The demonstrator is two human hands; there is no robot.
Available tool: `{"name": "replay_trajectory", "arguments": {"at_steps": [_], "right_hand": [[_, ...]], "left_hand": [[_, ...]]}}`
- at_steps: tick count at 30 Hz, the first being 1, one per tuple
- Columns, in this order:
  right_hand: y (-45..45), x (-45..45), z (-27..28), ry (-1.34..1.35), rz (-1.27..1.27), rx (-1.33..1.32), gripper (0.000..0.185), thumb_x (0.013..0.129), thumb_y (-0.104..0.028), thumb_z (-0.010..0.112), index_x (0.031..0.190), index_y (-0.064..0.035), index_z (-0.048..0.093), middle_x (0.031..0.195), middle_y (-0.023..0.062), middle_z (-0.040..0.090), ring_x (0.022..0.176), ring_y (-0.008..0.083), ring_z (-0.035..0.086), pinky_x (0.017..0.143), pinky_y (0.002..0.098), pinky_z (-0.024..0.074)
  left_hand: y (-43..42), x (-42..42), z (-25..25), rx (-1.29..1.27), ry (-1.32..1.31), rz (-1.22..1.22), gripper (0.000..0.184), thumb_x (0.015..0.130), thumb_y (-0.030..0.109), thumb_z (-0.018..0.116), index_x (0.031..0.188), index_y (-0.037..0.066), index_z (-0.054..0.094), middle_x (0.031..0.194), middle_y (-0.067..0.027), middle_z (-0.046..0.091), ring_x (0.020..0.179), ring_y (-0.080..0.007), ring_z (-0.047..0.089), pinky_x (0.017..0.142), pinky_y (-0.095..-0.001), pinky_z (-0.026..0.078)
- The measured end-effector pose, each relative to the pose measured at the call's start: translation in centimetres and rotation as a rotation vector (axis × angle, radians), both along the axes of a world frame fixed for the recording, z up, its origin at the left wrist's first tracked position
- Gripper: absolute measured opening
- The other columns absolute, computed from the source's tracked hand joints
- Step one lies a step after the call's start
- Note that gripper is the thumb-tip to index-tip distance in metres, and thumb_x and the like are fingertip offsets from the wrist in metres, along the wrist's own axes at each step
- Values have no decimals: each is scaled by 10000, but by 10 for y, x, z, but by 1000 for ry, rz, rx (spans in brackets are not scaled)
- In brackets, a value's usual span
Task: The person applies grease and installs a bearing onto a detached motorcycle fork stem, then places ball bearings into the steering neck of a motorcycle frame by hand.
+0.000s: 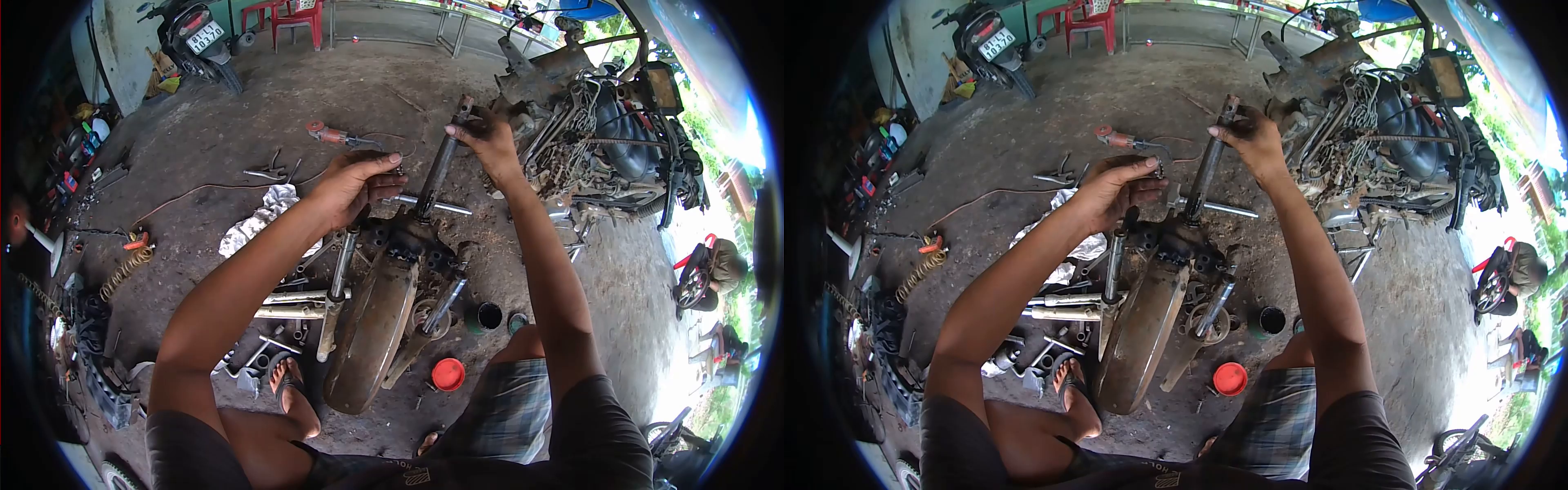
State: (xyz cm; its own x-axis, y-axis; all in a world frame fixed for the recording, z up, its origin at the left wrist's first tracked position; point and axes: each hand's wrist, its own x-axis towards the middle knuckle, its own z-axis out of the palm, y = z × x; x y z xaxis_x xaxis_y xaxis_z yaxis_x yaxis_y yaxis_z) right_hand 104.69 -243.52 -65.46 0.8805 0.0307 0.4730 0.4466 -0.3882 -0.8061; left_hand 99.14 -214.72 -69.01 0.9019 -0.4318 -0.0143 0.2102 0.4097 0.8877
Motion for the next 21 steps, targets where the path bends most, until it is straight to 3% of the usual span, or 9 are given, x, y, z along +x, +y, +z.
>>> {"name": "replay_trajectory", "arguments": {"at_steps": [6,8,12,21], "right_hand": [[-2,6,4,64,55,34,697,839,-185,924,1378,74,566,1049,173,787,980,197,750,905,327,574],[-4,5,13,79,44,-116,752,832,-222,935,1419,51,553,1120,180,766,1042,211,724,948,333,558],[-5,13,23,24,29,-57,759,841,-204,927,1441,47,536,1123,196,775,1054,228,739,951,330,563],[10,17,47,-388,-218,-117,485,930,-146,838,1318,45,619,1070,138,808,1041,192,761,930,306,572]], "left_hand": [[-2,0,-2,10,13,15,295,972,240,799,1164,44,689,1135,-56,731,1088,-254,749,925,-359,613],[-1,1,-3,-2,11,3,288,974,237,796,1160,45,690,1134,-55,731,1088,-257,749,927,-362,610],[1,2,-7,-15,21,-8,278,976,235,791,1155,47,693,1128,-51,732,1089,-263,750,928,-367,603],[1,4,-7,10,40,3,265,988,221,761,1168,38,697,1139,-77,741,1104,-281,751,919,-365,601]]}}
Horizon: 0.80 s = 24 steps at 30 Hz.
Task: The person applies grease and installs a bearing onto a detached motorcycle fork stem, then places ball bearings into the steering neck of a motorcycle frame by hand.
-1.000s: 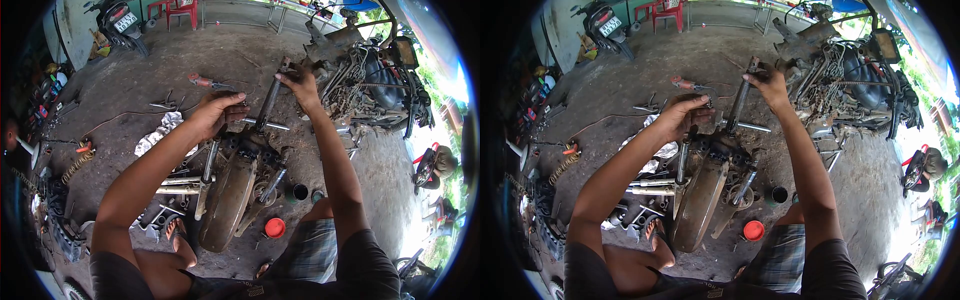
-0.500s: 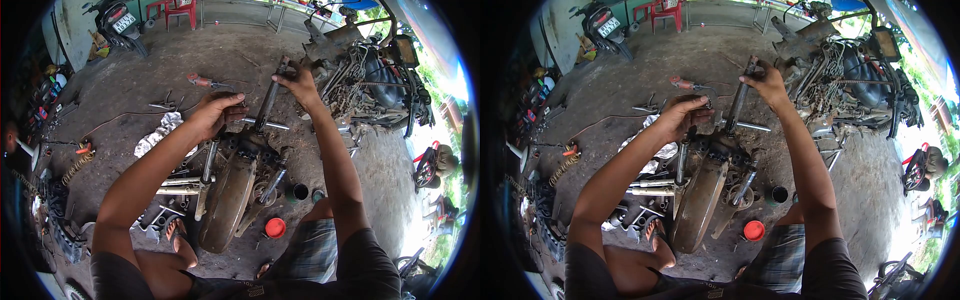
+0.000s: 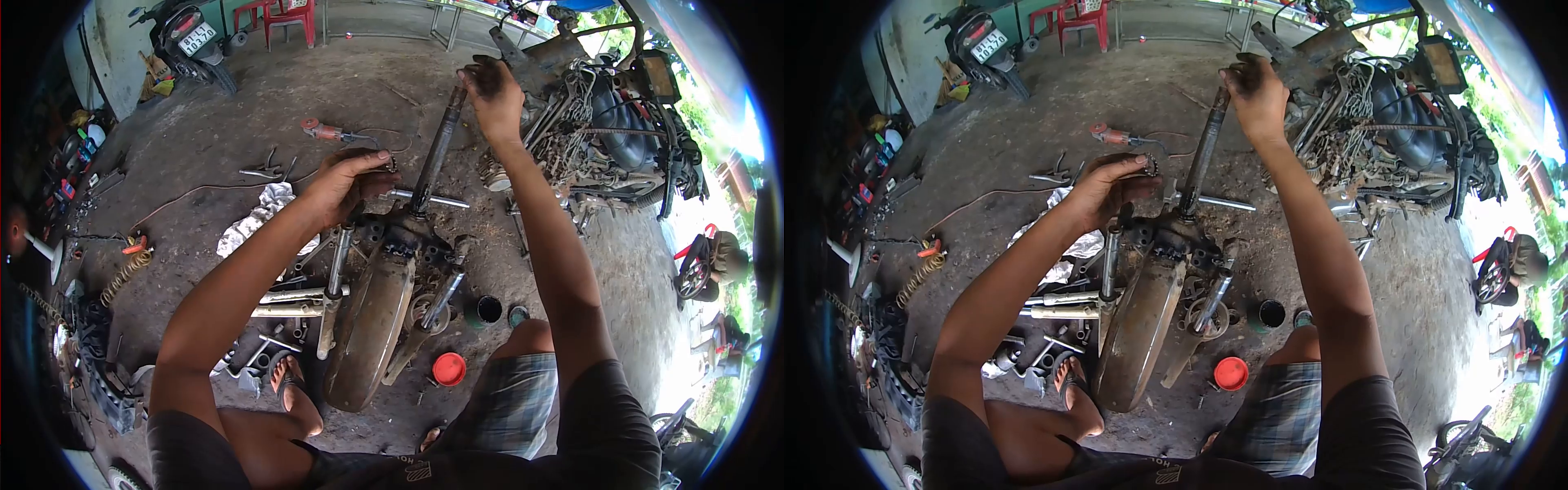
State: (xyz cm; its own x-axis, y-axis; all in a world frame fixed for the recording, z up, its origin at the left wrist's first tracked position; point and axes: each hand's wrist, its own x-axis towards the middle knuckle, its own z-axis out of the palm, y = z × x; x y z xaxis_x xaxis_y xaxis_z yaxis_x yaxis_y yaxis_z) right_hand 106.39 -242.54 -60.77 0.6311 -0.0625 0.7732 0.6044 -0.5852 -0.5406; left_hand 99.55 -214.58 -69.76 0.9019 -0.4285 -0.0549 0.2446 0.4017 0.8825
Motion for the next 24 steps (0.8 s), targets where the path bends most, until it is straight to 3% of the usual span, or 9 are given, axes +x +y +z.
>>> {"name": "replay_trajectory", "arguments": {"at_steps": [3,6,8,10,13,15,17,19,24], "right_hand": [[-2,-8,-8,-142,-114,-56,427,935,-146,830,1263,53,642,1014,85,804,938,182,752,862,293,566],[-25,-43,-31,105,113,243,336,998,-205,752,1239,14,669,959,42,769,793,156,685,747,282,535],[-55,-77,-50,849,518,973,200,1039,-199,667,1079,-15,732,912,53,713,660,176,603,671,318,502],[-94,-100,-83,950,397,975,210,1050,-198,631,1134,-43,746,919,51,702,650,147,591,608,298,476],[-151,-141,-138,1017,109,230,288,1027,-161,631,1290,-104,732,853,34,699,613,97,565,486,269,431],[-185,-163,-189,1269,40,-32,323,1007,-129,597,1298,-138,735,777,3,666,630,78,546,544,272,457],[-251,-185,-313,1225,251,-154,399,924,-79,606,1298,-129,734,752,59,728,643,127,666,556,317,537],[-237,-222,-335,1419,102,-393,455,885,-78,603,1326,-95,713,783,116,744,695,196,728,666,387,603],[-230,-266,-390,1323,123,-781,568,857,-107,672,1411,-36,564,921,246,747,855,385,757,720,500,581]], "left_hand": [[0,3,-3,-9,-35,-28,281,992,223,748,1190,31,688,1163,-95,749,1118,-296,750,920,-371,600],[-1,10,-10,-13,-51,-49,310,994,224,743,1227,32,671,1172,-108,755,1130,-310,748,919,-396,596],[-4,11,-12,82,-72,-15,326,997,249,740,1271,91,661,1190,-96,751,1084,-291,751,911,-437,581],[-10,-4,2,77,-76,15,299,979,236,766,1205,60,682,1127,-73,756,1012,-276,773,854,-423,616],[-11,-6,4,186,-195,26,335,975,246,785,1205,34,667,1123,-80,744,986,-271,774,840,-418,618],[-15,-6,0,218,-237,35,344,981,233,780,1216,13,660,1116,-89,740,980,-269,773,835,-406,621],[-22,-7,-4,259,-339,84,358,999,193,763,1251,-32,643,1089,-102,726,962,-259,768,808,-372,628],[-26,-9,-4,284,-379,84,342,1003,187,758,1244,-31,650,1085,-98,723,954,-251,767,797,-366,630],[-36,-19,-5,363,-460,73,284,1015,185,747,1198,-22,682,1082,-91,720,922,-228,764,765,-342,630]]}}
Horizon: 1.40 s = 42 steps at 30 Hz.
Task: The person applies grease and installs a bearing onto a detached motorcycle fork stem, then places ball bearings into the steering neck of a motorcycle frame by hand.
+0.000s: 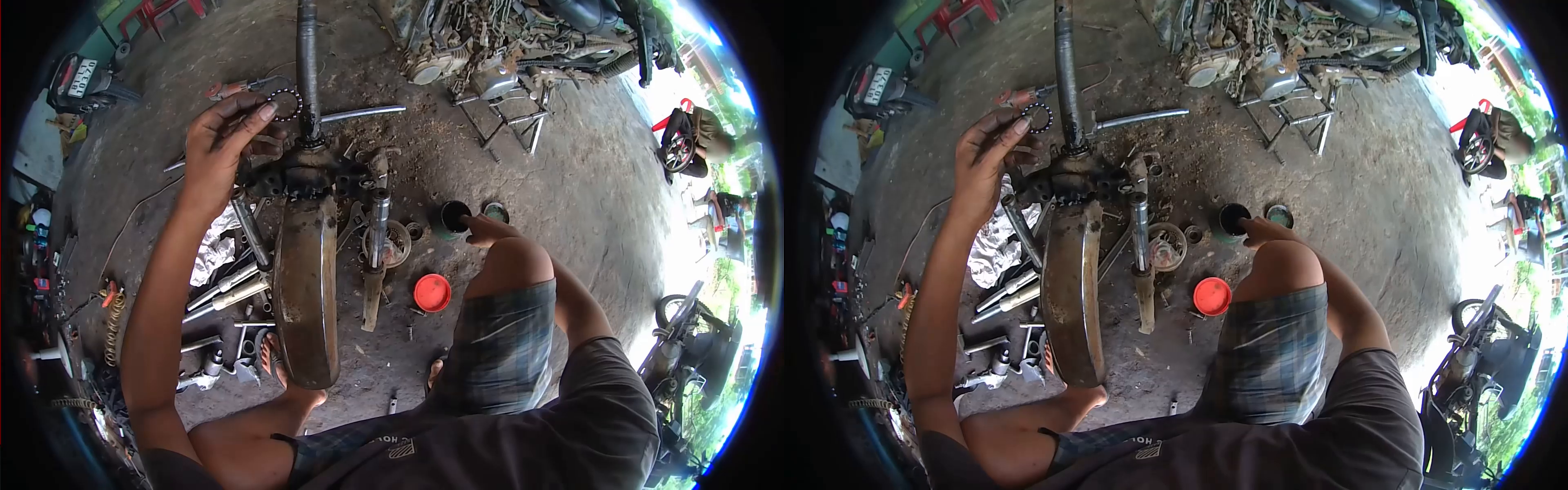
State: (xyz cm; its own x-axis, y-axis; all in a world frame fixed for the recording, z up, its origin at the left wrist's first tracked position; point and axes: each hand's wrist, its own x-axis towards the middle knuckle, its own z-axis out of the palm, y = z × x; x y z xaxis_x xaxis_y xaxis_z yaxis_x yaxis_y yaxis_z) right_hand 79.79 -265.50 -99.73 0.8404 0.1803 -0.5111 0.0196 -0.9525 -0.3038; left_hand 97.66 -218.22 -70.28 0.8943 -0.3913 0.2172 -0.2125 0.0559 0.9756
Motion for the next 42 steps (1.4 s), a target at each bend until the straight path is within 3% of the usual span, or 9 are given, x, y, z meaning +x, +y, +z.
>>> {"name": "replay_trajectory", "arguments": {"at_steps": [5,10,14,16,24,25,34,40,42], "right_hand": [[9,0,-7,76,-50,-12,543,850,-147,705,1338,21,536,955,276,739,938,447,734,777,531,570],[-2,10,-37,228,-125,58,558,882,-184,725,1322,81,508,931,247,746,756,303,769,598,471,580],[3,11,-24,309,-367,304,387,897,-145,697,1229,-19,542,770,94,649,578,183,642,454,361,497],[4,13,-11,318,-430,367,385,857,-153,740,1173,18,602,830,138,683,713,225,702,534,371,554],[-1,6,4,426,-933,951,92,905,-80,692,965,-30,644,720,72,626,543,150,558,457,302,461],[0,5,-2,404,-918,995,122,940,-130,656,1003,-75,568,657,58,550,484,143,483,401,321,356],[-10,-7,-6,592,-1038,1364,246,964,-212,616,745,-135,534,619,2,472,475,115,371,448,301,296],[-8,0,34,471,-986,1552,102,966,-214,625,1011,-127,595,647,-29,416,517,97,376,448,260,295],[14,8,88,411,-962,1551,134,967,-227,633,894,-118,603,637,-22,426,514,101,375,454,254,287]], "left_hand": [[-4,-2,-4,28,-19,-26,271,1015,191,750,1180,-19,701,1045,-84,733,904,-201,757,754,-325,627],[-4,-4,-7,60,21,-33,274,1014,187,751,1181,-23,696,1030,-81,743,901,-185,753,758,-318,624],[0,-1,-7,46,27,-21,267,1017,184,746,1175,-25,693,1018,-78,739,897,-178,750,747,-312,616],[2,0,-9,35,32,-30,266,1018,183,745,1174,-26,692,1015,-76,738,895,-178,749,743,-310,614],[2,0,-8,53,26,15,280,1012,198,756,1179,-20,702,1010,-72,739,866,-175,746,740,-302,611],[2,1,-10,19,39,4,286,1007,195,762,1185,-20,703,1007,-76,738,858,-178,746,742,-306,615],[3,4,-10,29,27,3,280,1014,181,742,1218,-2,688,1066,-61,719,898,-191,723,734,-322,570],[3,5,-2,-15,56,35,305,999,206,771,1197,-15,701,1048,-72,737,857,-197,744,715,-324,613],[3,3,6,-13,70,37,270,1006,219,756,1195,35,695,1028,-41,732,889,-171,723,730,-307,553]]}}
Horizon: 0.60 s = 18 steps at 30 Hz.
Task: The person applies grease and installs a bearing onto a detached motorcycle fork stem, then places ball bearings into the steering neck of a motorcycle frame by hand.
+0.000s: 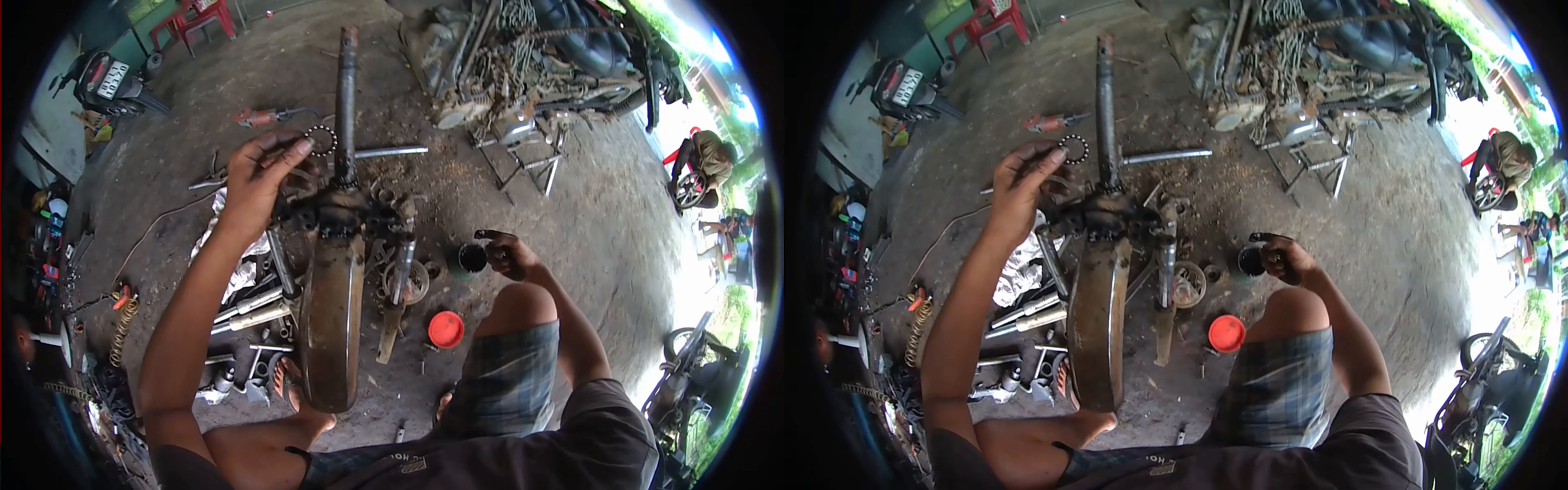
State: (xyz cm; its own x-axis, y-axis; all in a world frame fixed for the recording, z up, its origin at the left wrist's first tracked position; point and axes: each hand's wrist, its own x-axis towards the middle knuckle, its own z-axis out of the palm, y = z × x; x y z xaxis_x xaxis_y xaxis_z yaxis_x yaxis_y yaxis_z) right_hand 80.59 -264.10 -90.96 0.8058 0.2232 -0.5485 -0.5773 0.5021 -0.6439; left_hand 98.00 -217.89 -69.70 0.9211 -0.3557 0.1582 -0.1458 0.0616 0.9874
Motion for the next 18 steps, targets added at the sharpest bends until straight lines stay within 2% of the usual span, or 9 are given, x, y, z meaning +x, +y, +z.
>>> {"name": "replay_trajectory", "arguments": {"at_steps": [1,2,3,10,11,14,16,17,18], "right_hand": [[9,3,25,-65,16,25,136,970,-202,623,1059,-100,615,644,-21,427,517,95,374,452,245,287],[12,9,41,-136,32,46,270,972,-177,613,1225,-81,628,652,-19,427,519,89,373,450,235,287],[14,15,56,-135,71,151,493,971,-139,598,1454,-81,523,661,-16,431,525,84,373,448,221,278],[63,33,156,-182,25,144,534,945,-160,584,1464,-55,519,653,-18,413,483,74,321,408,218,250],[70,34,166,-168,27,211,533,949,-144,571,1471,-52,508,651,-18,410,483,74,321,405,219,248],[101,29,207,-133,20,213,525,959,-133,560,1472,-42,502,648,-16,409,480,76,320,404,218,244],[114,21,226,-75,-1,239,496,961,-127,563,1453,-85,520,650,-12,415,486,81,324,410,222,248],[122,16,238,-37,-30,266,468,959,-131,571,1426,-120,542,655,-12,423,491,82,331,413,225,250],[129,15,255,0,-60,296,444,957,-135,579,1399,-155,563,659,-12,431,495,84,338,416,229,252]], "left_hand": [[1,2,3,-1,-8,-2,274,1007,220,755,1198,33,696,1031,-40,736,885,-171,723,733,-306,554],[1,2,8,-16,12,5,276,1011,215,749,1210,31,696,1040,-46,742,880,-173,725,726,-307,554],[0,3,16,-65,-10,1,275,1010,200,752,1199,9,697,1026,-62,741,873,-185,734,726,-320,582],[8,12,76,-263,-74,-30,213,1005,123,738,1153,-22,687,957,-107,743,833,-221,746,720,-354,624],[11,16,79,-215,-61,-31,256,994,120,732,1211,-6,679,1021,-99,728,845,-207,723,709,-369,604],[16,19,96,-144,58,-28,272,969,122,763,1184,-23,679,957,-84,730,836,-196,715,714,-372,612],[27,13,106,-59,101,-3,258,978,100,772,1179,-40,690,968,-106,756,840,-188,740,742,-358,635],[37,9,112,168,-17,37,262,979,108,777,1184,-33,693,981,-92,759,861,-169,741,755,-344,636],[41,-1,121,88,89,34,252,983,115,776,1169,-36,699,999,-80,760,873,-164,745,765,-324,638]]}}
